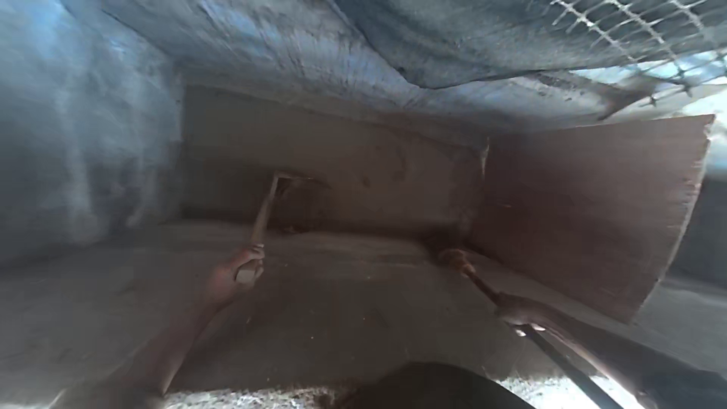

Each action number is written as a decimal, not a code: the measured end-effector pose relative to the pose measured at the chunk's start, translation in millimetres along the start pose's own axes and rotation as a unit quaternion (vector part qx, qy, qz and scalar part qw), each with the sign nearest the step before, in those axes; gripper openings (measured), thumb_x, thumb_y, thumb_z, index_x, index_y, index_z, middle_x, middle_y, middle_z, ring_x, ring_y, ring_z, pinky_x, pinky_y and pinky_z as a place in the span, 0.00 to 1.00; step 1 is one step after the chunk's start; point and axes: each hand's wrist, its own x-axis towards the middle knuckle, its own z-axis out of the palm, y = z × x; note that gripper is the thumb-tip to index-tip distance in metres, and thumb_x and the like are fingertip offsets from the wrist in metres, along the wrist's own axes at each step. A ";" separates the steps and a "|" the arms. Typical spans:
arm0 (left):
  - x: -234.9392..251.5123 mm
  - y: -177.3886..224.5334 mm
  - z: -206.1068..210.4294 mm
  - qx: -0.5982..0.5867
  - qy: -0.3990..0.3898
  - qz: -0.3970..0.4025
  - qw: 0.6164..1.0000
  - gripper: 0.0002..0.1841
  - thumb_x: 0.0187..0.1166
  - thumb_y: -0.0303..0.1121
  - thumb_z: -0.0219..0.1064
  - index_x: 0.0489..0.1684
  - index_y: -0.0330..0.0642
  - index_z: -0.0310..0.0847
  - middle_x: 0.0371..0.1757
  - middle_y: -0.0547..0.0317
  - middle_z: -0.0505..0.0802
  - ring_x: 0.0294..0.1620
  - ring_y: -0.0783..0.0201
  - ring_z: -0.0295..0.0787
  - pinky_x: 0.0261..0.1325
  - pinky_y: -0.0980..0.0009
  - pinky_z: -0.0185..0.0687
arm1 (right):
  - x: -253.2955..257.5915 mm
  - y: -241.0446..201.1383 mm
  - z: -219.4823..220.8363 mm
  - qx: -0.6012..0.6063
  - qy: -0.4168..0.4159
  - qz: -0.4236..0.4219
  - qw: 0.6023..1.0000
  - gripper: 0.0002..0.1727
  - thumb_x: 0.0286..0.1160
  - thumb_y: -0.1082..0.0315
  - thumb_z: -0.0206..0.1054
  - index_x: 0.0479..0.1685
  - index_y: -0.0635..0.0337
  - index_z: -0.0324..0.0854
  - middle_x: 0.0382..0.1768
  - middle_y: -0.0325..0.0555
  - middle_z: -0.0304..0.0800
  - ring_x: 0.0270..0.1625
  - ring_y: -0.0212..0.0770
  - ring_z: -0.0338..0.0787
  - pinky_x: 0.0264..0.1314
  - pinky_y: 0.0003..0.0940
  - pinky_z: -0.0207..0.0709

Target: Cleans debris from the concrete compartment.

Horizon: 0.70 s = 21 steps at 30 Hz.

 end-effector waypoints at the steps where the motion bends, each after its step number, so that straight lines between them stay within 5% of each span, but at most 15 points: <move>1: -1.1 -2.1 -4.8 0.004 -0.006 -0.004 1.000 0.15 0.73 0.36 0.68 0.49 0.32 0.85 0.58 0.45 0.91 0.68 0.57 0.87 0.75 0.61 0.80 | -5.7 -22.1 10.9 0.011 -0.030 -0.032 0.999 0.16 0.85 0.65 0.61 0.63 0.63 0.70 0.27 0.44 0.75 0.20 0.36 0.76 0.26 0.33 0.76; 5: -2.4 -7.3 -23.1 0.036 -0.006 -0.018 0.999 0.15 0.71 0.35 0.68 0.47 0.32 0.86 0.58 0.44 0.91 0.67 0.56 0.88 0.72 0.60 0.82 | -46.2 -91.6 40.7 0.044 -0.108 -0.120 0.986 0.10 0.86 0.67 0.59 0.57 0.59 0.66 0.22 0.39 0.71 0.16 0.32 0.75 0.21 0.28 0.76; 14: -23.3 -18.6 -45.3 0.069 -0.056 -0.042 0.995 0.17 0.72 0.33 0.66 0.50 0.26 0.85 0.63 0.35 0.89 0.69 0.40 0.85 0.74 0.48 0.79 | -114.1 -179.0 81.1 -0.007 -0.182 -0.259 0.948 0.30 0.88 0.64 0.58 0.85 0.52 0.50 0.31 0.45 0.74 0.20 0.37 0.77 0.26 0.36 0.78; 17: -24.3 -12.9 -54.2 0.091 -0.063 -0.032 0.993 0.16 0.71 0.30 0.67 0.50 0.26 0.85 0.62 0.34 0.90 0.68 0.37 0.86 0.72 0.45 0.80 | -137.2 -153.8 80.6 -0.021 -0.164 -0.291 0.942 0.34 0.86 0.62 0.60 0.88 0.53 0.53 0.42 0.56 0.82 0.32 0.48 0.84 0.37 0.48 0.80; 21: -30.8 -20.0 -67.7 0.090 -0.024 -0.034 0.995 0.15 0.71 0.32 0.67 0.47 0.26 0.84 0.60 0.34 0.90 0.67 0.40 0.87 0.72 0.48 0.80 | -170.5 -75.6 67.8 0.008 -0.116 -0.201 0.973 0.30 0.87 0.61 0.62 0.84 0.61 0.59 0.47 0.62 0.84 0.41 0.54 0.86 0.46 0.56 0.80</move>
